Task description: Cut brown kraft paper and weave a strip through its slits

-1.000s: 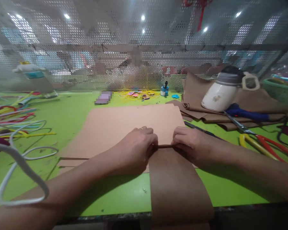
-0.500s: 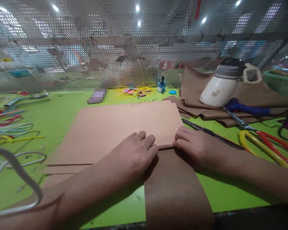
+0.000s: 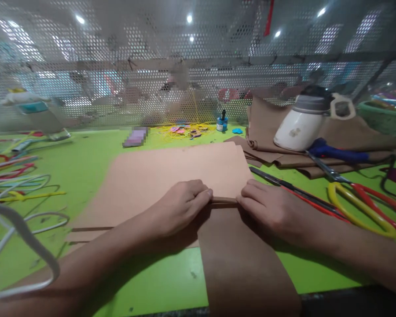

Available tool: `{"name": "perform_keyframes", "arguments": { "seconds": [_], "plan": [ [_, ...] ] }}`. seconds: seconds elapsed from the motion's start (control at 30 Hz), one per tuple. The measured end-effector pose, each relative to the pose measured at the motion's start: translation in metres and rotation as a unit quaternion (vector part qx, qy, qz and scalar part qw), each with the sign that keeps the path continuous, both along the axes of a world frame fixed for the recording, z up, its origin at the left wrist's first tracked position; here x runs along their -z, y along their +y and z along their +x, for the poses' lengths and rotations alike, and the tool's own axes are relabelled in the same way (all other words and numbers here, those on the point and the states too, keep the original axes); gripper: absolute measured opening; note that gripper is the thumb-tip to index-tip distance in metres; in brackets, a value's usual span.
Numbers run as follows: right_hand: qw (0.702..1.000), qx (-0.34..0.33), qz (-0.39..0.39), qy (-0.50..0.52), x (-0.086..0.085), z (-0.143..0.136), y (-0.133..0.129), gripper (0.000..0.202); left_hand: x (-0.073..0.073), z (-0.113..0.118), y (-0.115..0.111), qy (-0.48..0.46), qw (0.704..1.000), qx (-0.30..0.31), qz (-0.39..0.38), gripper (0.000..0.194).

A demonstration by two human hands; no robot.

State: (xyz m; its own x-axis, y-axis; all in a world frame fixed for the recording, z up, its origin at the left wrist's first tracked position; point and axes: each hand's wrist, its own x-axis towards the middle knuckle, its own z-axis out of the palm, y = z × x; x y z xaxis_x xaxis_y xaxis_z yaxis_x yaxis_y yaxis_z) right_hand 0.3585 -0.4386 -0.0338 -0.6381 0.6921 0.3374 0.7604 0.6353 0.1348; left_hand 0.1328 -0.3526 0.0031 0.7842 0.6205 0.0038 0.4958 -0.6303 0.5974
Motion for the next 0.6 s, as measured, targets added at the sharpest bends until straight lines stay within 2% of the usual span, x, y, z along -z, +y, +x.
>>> {"name": "perform_keyframes", "arguments": {
  "seconds": [0.17, 0.3, 0.5, 0.6],
  "plan": [
    [0.999, 0.008, 0.050, 0.010, -0.008, -0.008, 0.002, 0.024, 0.000, -0.003, -0.002, -0.008, 0.994, -0.032, -0.106, 0.044],
    [0.997, 0.006, 0.079, 0.021, -0.010, -0.012, 0.005, 0.027, -0.003, -0.008, -0.005, -0.019, 0.987, -0.013, -0.161, 0.042],
    [0.995, 0.006, 0.092, 0.043, -0.009, -0.015, 0.003, 0.026, 0.000, -0.006, -0.004, -0.004, 0.994, -0.017, -0.109, 0.040],
    [0.993, 0.006, 0.079, 0.089, -0.009, -0.013, 0.000, 0.022, 0.003, -0.006, -0.004, 0.001, 0.995, -0.011, -0.099, 0.039]
  ]
}}
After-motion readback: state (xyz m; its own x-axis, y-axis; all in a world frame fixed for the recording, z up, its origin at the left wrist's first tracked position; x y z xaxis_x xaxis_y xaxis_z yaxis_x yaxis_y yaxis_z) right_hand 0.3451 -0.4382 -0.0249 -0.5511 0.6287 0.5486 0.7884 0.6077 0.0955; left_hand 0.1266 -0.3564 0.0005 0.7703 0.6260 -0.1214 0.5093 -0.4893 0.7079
